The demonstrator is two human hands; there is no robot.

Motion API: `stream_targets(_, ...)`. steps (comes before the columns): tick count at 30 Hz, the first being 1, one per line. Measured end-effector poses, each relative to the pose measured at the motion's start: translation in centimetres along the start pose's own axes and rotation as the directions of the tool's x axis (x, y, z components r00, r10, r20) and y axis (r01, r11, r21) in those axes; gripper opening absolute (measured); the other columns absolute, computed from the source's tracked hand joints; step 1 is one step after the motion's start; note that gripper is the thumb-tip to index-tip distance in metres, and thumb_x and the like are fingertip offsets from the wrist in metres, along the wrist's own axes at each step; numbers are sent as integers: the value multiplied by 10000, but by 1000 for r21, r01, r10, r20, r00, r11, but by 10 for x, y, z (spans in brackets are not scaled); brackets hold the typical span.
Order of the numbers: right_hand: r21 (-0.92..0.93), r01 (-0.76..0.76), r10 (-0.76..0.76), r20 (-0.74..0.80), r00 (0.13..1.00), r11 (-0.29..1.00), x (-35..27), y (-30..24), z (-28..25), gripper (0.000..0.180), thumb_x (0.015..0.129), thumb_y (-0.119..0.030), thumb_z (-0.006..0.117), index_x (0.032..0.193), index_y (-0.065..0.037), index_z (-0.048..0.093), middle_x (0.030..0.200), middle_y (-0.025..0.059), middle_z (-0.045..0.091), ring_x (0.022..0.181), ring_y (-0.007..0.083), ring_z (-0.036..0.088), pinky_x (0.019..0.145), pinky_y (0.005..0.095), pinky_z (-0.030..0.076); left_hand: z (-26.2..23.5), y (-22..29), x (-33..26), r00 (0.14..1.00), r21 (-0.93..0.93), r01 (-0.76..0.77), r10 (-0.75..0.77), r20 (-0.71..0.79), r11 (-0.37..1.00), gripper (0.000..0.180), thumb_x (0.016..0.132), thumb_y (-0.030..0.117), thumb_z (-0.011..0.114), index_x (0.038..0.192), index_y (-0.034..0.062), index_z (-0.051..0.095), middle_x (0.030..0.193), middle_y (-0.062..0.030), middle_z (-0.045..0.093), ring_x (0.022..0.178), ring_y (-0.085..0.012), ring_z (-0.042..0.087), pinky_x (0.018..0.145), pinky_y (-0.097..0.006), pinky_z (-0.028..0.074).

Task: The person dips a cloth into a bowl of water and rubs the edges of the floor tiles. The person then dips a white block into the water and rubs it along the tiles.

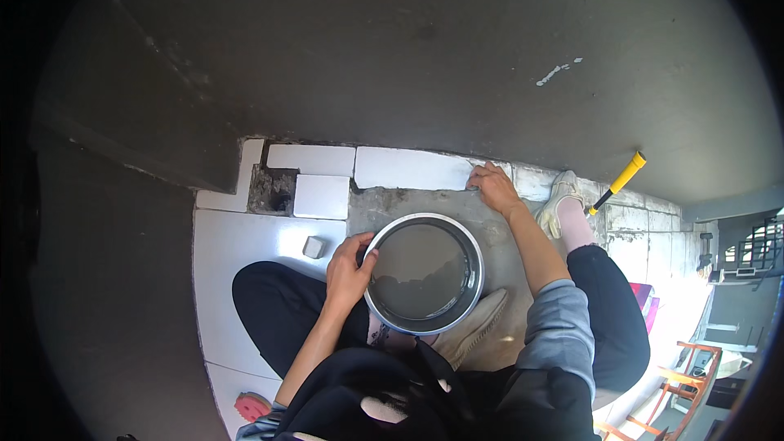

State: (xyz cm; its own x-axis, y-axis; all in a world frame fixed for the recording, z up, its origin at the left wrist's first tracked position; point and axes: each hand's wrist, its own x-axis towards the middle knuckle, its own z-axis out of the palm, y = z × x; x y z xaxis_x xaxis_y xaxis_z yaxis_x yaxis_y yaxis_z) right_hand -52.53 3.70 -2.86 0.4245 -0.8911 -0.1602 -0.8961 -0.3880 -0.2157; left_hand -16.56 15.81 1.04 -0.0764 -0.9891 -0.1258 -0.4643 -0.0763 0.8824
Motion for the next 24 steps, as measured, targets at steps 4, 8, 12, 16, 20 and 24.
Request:
stream_targets(4, 300, -155, 227, -221, 948, 941, -8, -23, -20, 330, 737, 86, 591, 968, -116, 713, 1018, 69, 623, 1018, 273, 564, 975, 367, 426, 2, 0, 0, 999, -46, 42, -41, 13, 998, 309, 863, 157, 631, 1145, 31, 623, 1030, -140, 672, 981, -312, 623, 866, -397, 483)
stream_targets(8, 822, -131, 319, -64, 946, 554, -26, -98, -54, 300, 784, 48, 614, 1032, -93, 706, 1005, 82, 617, 994, 232, 575, 932, 314, 420, 0, -3, -1, 998, -77, 64, -64, -6, 995, 303, 861, 156, 634, 1136, 30, 628, 1019, -137, 678, 947, -293, 640, 844, -385, 494)
stream_targets(12, 742, -170, 212, 38, 976, 649, -51, -165, -49, 281, 776, 9, 627, 1032, -84, 698, 1006, 104, 576, 1007, 271, 569, 913, 339, 446, 3, -5, 0, 997, -99, 73, -75, -7, 992, 306, 854, 147, 638, 1136, 27, 637, 1018, -132, 694, 919, -248, 665, 789, -344, 500)
stream_targets(16, 468, -37, 84, -80, 993, 883, -65, -196, -15, 248, 776, -7, 625, 1001, -84, 694, 1021, 113, 542, 1042, 303, 550, 914, 386, 464, 5, -7, 0, 997, -100, 72, -76, -31, 992, 314, 842, 131, 644, 1138, 24, 644, 1023, -130, 706, 911, -217, 677, 745, -314, 500)
stream_targets(20, 260, -14, 79, -242, 967, 965, -76, -222, -3, 306, 748, -30, 660, 1054, -24, 645, 1113, 153, 536, 1079, 344, 529, 934, 419, 479, 3, -8, -1, 995, -113, 86, -90, -34, 990, 310, 839, 129, 646, 1131, 26, 646, 1029, -132, 706, 906, -214, 679, 747, -320, 501)
stream_targets(24, 49, -56, 56, 6, 998, 997, -82, -211, 13, 364, 775, -59, 658, 1133, -6, 617, 1061, 169, 579, 1116, 355, 534, 866, 456, 511, 4, -6, 0, 996, -109, 86, -88, -20, 990, 311, 845, 142, 641, 1134, 26, 641, 1025, -134, 699, 907, -231, 672, 780, -341, 504)
